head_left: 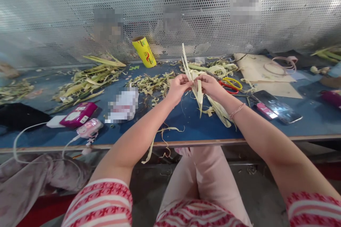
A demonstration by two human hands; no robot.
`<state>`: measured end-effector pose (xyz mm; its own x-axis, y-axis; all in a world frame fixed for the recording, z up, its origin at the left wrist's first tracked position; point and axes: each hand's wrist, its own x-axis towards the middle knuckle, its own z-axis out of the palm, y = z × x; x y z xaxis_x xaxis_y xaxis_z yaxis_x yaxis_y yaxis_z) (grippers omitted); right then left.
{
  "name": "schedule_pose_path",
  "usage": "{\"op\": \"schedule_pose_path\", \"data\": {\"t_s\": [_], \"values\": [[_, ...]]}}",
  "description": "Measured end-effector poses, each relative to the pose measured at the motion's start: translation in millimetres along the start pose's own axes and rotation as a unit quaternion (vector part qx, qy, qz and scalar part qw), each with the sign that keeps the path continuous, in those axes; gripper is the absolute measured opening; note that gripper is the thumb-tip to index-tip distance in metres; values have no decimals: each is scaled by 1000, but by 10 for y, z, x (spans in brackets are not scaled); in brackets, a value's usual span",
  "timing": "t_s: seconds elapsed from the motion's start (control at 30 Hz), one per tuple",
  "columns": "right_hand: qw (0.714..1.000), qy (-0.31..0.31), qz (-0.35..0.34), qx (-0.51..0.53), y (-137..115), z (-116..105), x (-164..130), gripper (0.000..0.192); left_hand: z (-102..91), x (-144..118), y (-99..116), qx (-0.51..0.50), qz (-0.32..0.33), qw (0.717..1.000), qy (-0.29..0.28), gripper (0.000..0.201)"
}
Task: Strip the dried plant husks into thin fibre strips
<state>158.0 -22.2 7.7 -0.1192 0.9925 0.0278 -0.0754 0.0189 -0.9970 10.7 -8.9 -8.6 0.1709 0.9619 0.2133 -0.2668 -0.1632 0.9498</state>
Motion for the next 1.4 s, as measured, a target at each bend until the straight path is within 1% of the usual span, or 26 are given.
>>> {"op": "schedule_pose_path", "data": {"t_s": [0.2,0.3,0.4,0.47,0.6,0.7,0.8,0.87,0.93,1.0,1.1,1.2,1.3,1.4], "values": [[998,1,56,27,-69,29,-67,15,-22,26,-43,15,22,1000,-13,27],[997,12,64,50,-85,37,-79,16,-20,20,-41,23,27,999,-14,24],[995,32,64,71,-55,42,-62,23,-24,21,-43,26,29,999,-16,23],[995,41,30,82,-3,34,-24,30,-35,32,-51,25,41,999,-17,24],[991,56,-82,87,104,-15,78,40,-45,50,-67,8,65,998,-4,29],[987,45,-133,82,134,-49,114,41,-5,25,-56,-14,28,1000,-3,32],[983,15,-165,80,143,-53,109,41,59,-27,-28,-7,-24,999,-25,34],[981,-7,-175,82,152,-40,97,40,93,-57,-7,2,-38,999,-29,34],[979,-21,-182,91,155,-22,80,40,107,-74,11,7,-42,999,-23,30],[978,-25,-182,101,138,-2,53,39,104,-77,24,8,-43,999,-6,23],[981,-21,-161,106,65,23,-9,34,86,-72,33,2,-46,999,8,15],[985,-14,-138,106,-10,36,-64,31,82,-73,37,4,-34,999,-10,14],[986,-7,-127,104,-31,31,-77,32,95,-84,44,11,-14,999,-36,16],[988,-9,-119,100,-21,19,-69,32,104,-92,53,6,-11,999,-42,16]]}}
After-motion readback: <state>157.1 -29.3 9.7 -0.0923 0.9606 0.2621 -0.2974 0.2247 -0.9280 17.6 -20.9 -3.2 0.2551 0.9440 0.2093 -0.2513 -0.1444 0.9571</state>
